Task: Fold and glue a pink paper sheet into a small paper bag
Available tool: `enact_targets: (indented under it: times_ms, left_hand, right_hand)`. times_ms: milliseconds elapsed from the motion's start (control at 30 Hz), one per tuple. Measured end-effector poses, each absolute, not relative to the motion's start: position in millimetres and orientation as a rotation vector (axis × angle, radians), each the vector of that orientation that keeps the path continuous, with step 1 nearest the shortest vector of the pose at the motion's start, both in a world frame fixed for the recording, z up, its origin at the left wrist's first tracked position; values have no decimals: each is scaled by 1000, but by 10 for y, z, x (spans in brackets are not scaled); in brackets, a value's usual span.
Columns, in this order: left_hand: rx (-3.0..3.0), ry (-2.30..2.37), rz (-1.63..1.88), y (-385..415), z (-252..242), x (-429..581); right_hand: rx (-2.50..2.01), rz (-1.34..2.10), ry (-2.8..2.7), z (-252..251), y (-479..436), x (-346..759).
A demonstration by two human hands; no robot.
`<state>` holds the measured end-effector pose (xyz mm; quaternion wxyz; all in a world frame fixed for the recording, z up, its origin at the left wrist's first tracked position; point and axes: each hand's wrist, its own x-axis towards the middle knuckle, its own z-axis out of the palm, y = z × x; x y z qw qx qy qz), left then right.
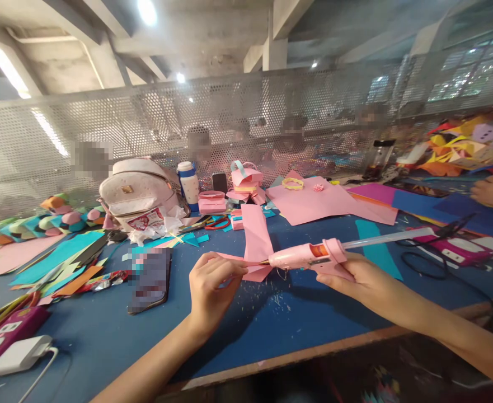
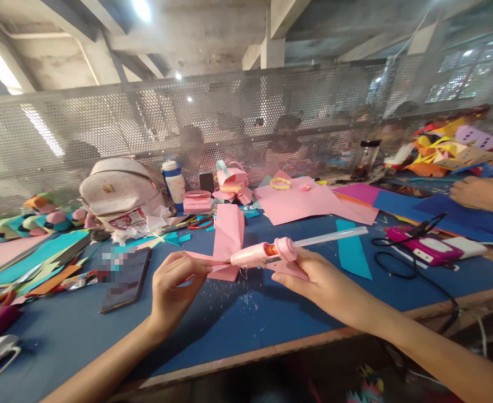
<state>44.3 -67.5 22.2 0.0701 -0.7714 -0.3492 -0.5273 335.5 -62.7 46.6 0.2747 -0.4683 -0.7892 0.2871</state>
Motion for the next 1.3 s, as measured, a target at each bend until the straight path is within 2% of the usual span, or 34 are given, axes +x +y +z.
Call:
enact_targets:
  times_ms: [267, 767, 1300]
  left_hand:
    - [-2317, -1039, -1600, -678, 231, 447]
    - [-2336, -1065, -1604, -670, 202, 424]
    - [-2356, -1050, -1648, -679, 210, 412]
  right_hand:
    - [-1267, 726, -2128, 501, -637, 3333]
    - [-1277, 857, -2032, 502, -648, 3275]
    - [-1391, 716, -2043, 535, -708, 3252]
